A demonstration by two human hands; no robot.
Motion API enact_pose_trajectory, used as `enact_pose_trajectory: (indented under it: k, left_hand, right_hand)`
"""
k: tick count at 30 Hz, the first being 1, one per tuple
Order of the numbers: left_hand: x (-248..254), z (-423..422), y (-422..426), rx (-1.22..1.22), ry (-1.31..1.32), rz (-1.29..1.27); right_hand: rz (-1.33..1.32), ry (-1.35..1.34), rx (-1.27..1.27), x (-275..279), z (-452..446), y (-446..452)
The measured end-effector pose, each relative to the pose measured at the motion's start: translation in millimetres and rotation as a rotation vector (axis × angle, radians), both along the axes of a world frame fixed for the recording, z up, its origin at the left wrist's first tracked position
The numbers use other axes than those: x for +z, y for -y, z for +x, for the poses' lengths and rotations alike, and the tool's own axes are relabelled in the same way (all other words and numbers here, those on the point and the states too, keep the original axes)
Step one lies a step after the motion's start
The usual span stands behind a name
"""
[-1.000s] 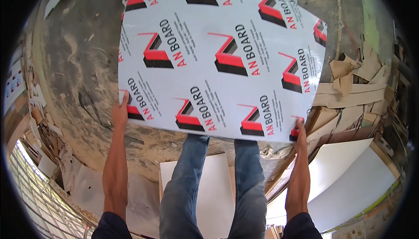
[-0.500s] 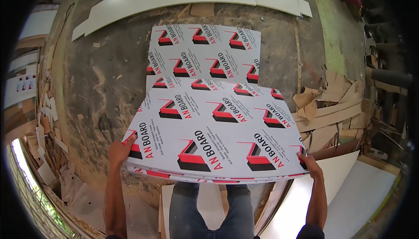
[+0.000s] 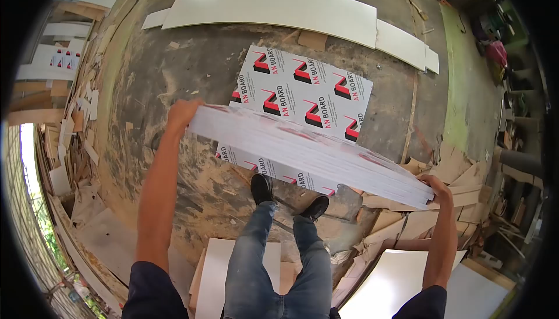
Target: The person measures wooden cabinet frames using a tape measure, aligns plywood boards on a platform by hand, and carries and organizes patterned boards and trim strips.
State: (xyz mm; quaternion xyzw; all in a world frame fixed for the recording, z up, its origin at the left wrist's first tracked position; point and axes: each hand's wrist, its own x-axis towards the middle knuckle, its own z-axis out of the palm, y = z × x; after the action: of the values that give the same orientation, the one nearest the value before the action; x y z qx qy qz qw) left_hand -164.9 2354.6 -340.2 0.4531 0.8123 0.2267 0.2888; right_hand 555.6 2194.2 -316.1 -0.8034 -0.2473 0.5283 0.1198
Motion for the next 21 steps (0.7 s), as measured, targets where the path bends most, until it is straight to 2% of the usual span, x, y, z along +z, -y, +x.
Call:
enact_pose_trajectory:
  k: [1,3,5,6,7,8,9,10,12,13,16,18,19,21]
  left_hand:
    - [-1.4,-0.5,2.5,0.014,0.01,0.007]
    - [14.7,22.8,10.3,0.164,0.111,0.206]
    - [15.8,33.8,6.2,0.231,0.083,0.22]
    - [12.9,35.6,3.1,0.287,0.045,0.223]
    - [6.7,33.7,1.1,0.29,0.048,0.223]
    - [-2.7,32.5,-1.9,0.333,0.14,0.263]
    - [-10.7,32.7,-4.4,0.376,0.233,0.303]
    - [-22.7,37.0,-2.7,0.379,0.236,0.303]
    - [-44.6,53.0,5.5,0.412,1.073,0.84]
    - [-51.0,54.3,1.5,0.416,1.074,0.841]
    - [-57.9,51.6,-8.7,0.288,1.027,0.89]
    - [-46.9,47.4,-10.1,0.07,0.98,0.932]
    - [-41.3,44.9,-10.6,0.072,0.981,0.931]
    - [-36.9,38.8,-11.2,-0.035,1.189,0.85]
  right_hand:
    - [-0.014,0.069,0.016,10.6,-2.7,-5.6]
    - [0.098,0.035,-0.045,0.7,10.7,0.2]
    - [0.314,-0.075,-0.197,4.5,5.1,6.6]
    - [0.365,0.044,-0.239,-1.4,5.5,8.5]
    - [0.365,0.047,-0.236,-22.7,9.3,11.7]
    - [0.624,-0.023,-0.321,-50.2,18.3,11.5]
    - [0.883,-0.095,-0.405,-54.9,11.3,10.9]
    - [0.897,-0.21,-0.526,-57.9,5.9,17.2]
    - [0.959,-0.261,-0.594,-61.0,-12.6,25.6]
    - [1.019,-0.315,-0.666,-61.0,-19.0,27.1]
    - [1.069,-0.229,-0.684,-57.0,-31.9,29.0]
    - [1.065,-0.258,-0.675,-65.7,-28.4,33.6]
    - [1.063,-0.287,-0.668,-70.2,-26.9,34.6]
    - [1.099,-0.312,-0.631,-84.8,-17.5,29.8]
